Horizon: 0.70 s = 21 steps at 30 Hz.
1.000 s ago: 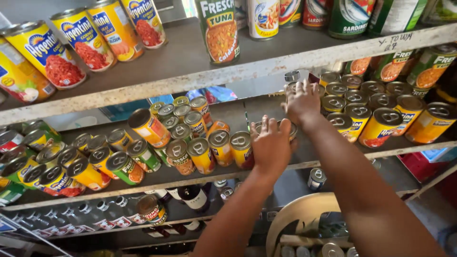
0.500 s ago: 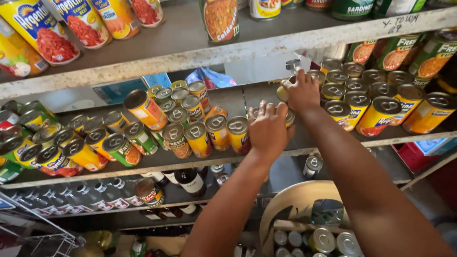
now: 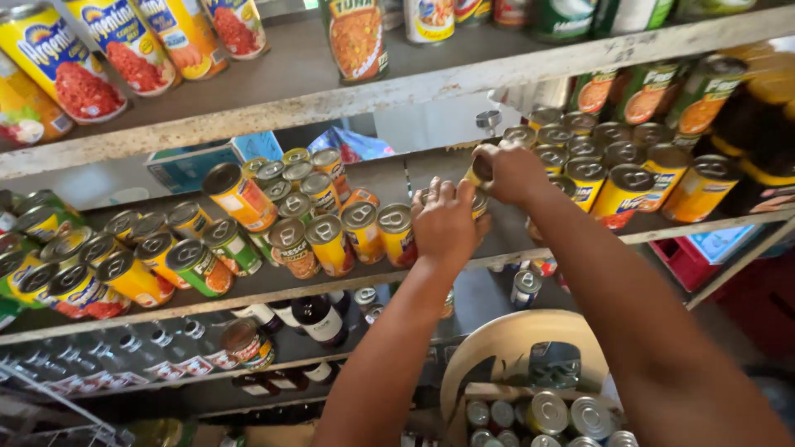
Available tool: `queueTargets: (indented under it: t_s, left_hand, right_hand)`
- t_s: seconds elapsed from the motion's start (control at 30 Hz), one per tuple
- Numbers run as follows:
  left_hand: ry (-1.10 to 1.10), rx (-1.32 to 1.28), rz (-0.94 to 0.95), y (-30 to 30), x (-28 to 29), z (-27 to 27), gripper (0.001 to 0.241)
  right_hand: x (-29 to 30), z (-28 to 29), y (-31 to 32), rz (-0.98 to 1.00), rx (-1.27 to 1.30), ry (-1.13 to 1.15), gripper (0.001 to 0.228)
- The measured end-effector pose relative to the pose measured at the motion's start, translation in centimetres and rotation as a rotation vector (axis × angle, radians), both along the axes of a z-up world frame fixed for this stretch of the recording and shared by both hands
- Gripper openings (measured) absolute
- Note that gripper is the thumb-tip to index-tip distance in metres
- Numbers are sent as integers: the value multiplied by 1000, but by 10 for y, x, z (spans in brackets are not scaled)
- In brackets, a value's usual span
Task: The recorder is organizing and restocking various canned goods on the shelves in a grocery store.
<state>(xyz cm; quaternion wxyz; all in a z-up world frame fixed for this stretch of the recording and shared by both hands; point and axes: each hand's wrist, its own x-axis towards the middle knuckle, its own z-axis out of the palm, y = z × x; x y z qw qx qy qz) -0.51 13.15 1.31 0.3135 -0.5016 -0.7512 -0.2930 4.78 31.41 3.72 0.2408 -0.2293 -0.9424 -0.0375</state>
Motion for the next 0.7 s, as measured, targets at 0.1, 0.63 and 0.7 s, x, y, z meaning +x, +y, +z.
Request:
queueTargets:
  t_s: [0.1, 0.63, 0.7]
  left_hand:
    - [-51, -73, 26, 3, 0, 5, 63]
    - [-146, -34, 15, 14, 40, 35, 73]
    - [-108, 40, -25, 13, 42, 31, 73]
  right_hand:
    - [14, 16, 5, 128, -43, 78, 53]
    - [103, 52, -45, 303, -332, 518, 62]
    - [111, 53, -52, 330, -397, 585, 64]
